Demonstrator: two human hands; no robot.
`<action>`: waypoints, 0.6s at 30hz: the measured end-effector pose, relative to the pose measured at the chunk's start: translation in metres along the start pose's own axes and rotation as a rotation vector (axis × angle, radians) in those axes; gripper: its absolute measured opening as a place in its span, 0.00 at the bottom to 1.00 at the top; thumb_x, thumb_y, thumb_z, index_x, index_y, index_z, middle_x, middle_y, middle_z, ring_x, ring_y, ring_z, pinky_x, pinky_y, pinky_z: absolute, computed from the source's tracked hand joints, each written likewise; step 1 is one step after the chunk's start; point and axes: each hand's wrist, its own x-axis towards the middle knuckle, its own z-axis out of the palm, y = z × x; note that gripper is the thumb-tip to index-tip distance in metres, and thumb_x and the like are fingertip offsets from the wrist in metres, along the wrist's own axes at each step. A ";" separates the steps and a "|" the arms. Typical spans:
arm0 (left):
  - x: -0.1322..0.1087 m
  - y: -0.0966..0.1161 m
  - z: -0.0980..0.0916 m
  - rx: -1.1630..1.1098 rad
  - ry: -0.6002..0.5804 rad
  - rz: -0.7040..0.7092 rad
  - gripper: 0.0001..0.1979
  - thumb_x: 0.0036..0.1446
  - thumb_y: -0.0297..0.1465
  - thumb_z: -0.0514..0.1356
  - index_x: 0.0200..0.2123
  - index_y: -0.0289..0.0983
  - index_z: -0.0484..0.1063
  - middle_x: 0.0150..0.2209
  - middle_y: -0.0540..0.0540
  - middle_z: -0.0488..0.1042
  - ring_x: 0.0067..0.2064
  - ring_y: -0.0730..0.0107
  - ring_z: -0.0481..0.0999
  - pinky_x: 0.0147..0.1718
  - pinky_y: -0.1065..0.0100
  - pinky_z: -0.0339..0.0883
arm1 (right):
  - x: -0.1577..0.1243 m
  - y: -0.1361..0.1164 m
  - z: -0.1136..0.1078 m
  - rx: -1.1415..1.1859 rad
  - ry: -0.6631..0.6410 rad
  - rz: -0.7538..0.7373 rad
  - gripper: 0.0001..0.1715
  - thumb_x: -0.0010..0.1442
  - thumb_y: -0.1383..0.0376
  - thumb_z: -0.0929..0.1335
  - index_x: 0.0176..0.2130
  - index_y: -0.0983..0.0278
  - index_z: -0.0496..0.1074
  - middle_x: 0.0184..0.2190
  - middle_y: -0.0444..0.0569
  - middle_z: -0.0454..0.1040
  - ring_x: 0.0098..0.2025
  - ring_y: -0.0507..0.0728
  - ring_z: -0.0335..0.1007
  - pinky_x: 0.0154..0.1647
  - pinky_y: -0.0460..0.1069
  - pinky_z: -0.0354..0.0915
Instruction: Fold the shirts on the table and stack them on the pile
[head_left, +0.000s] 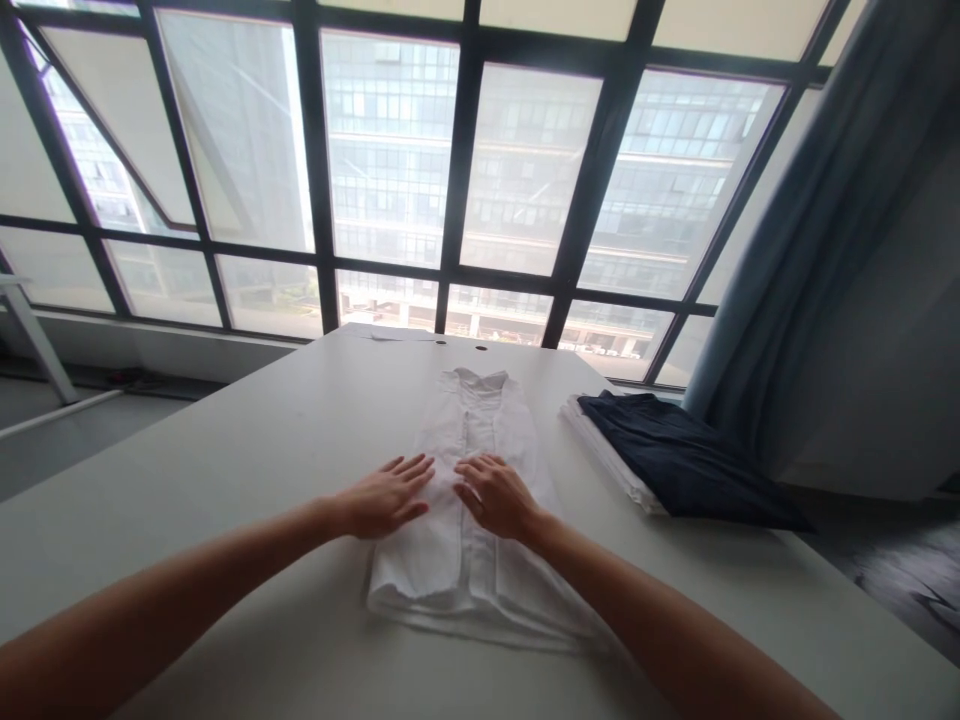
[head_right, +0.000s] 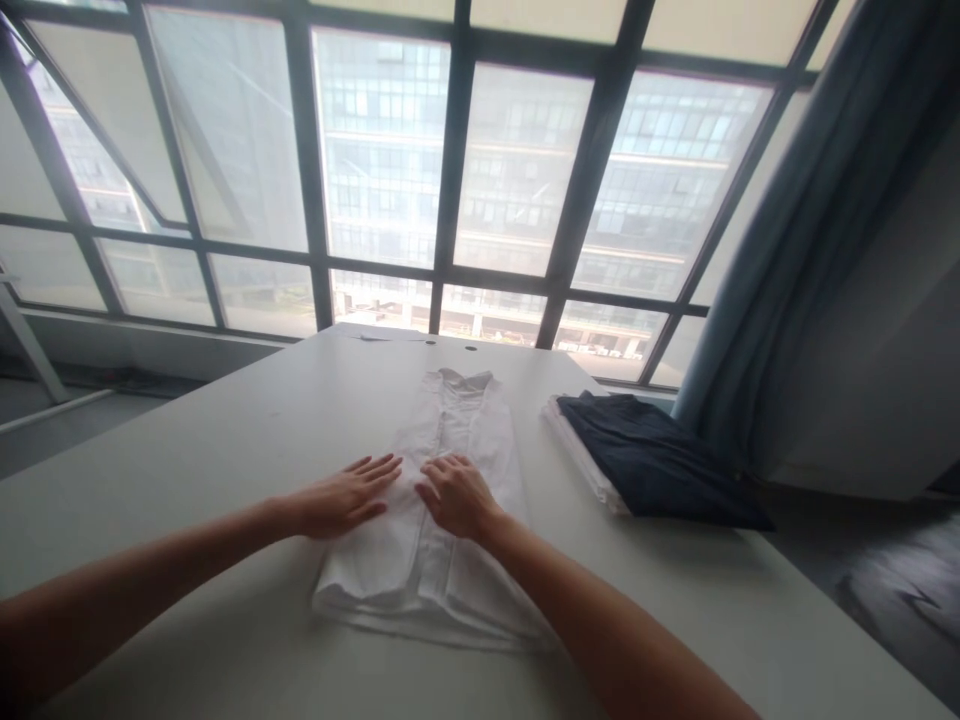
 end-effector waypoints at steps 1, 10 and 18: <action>-0.012 0.012 0.001 -0.001 -0.018 0.073 0.34 0.69 0.48 0.42 0.71 0.37 0.45 0.71 0.40 0.42 0.72 0.55 0.40 0.68 0.52 0.35 | -0.011 0.009 -0.004 -0.024 0.015 0.079 0.22 0.70 0.58 0.59 0.53 0.67 0.72 0.53 0.57 0.75 0.55 0.61 0.69 0.60 0.56 0.59; -0.054 0.077 -0.001 -0.261 -0.168 0.266 0.32 0.69 0.43 0.48 0.71 0.40 0.44 0.71 0.42 0.41 0.71 0.54 0.41 0.69 0.53 0.38 | -0.086 0.090 -0.014 -0.033 0.032 0.515 0.23 0.68 0.65 0.57 0.55 0.69 0.72 0.56 0.59 0.72 0.58 0.60 0.68 0.61 0.54 0.59; -0.026 0.008 -0.008 -0.235 0.160 0.082 0.21 0.58 0.23 0.55 0.54 0.38 0.74 0.59 0.41 0.71 0.62 0.59 0.67 0.64 0.57 0.57 | -0.099 0.120 -0.031 0.115 -0.051 0.462 0.27 0.56 0.73 0.62 0.54 0.67 0.74 0.53 0.57 0.75 0.56 0.59 0.70 0.61 0.52 0.61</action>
